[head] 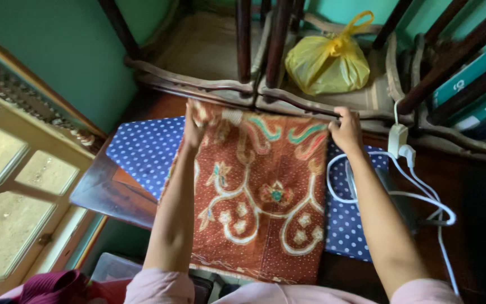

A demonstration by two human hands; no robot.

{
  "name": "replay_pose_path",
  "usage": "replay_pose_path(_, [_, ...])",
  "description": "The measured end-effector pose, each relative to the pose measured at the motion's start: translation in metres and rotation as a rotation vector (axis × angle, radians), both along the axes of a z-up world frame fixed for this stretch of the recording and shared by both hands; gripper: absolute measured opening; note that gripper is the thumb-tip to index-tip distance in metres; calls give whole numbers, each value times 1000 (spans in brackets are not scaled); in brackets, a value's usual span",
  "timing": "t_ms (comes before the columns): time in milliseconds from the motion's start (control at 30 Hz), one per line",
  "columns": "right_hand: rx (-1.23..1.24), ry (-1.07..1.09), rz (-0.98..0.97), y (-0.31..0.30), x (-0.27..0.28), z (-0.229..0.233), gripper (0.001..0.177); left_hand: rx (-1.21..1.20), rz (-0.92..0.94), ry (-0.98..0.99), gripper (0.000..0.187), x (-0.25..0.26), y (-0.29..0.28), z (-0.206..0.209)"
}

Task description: The person irons a patterned piece of fabric on a blue polka-dotted ironing board. They repeatedly smooth the fabric with their hands, use an iron to press it, and fold the fabric into a smaller rectangle.

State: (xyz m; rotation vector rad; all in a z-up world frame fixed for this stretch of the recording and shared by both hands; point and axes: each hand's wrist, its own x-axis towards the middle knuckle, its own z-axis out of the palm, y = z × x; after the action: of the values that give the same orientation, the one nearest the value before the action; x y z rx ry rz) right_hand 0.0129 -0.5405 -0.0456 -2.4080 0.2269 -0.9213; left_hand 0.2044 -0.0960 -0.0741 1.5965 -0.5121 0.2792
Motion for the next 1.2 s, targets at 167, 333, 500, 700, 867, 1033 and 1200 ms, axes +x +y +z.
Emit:
replay_pose_path(167, [-409,368,-278,16,-122,0,45,815,162,-246,61,-101,-37,-60])
replay_pose_path(333, [-227,514,-520,27,-175,22,56,1021,155,-243,49,-138,-54,-66])
replay_pose_path(500, [-58,866,-343,-20,-173,25,48,1033,187,-229,50,-142,-49,-68])
replay_pose_path(700, [156,648,-72,-3,-204,98,43,944,209,-180,49,-161,-23,-58])
replay_pose_path(867, [-9,430,98,69,-189,164,41,905,279,-199,41,-168,14,-48])
replay_pose_path(1033, [-59,439,423,129,-129,157,41,851,374,-147,39,-167,51,-43])
replay_pose_path(1200, [-79,767,655,218,-70,86,37,838,490,-141,34,-165,88,-35])
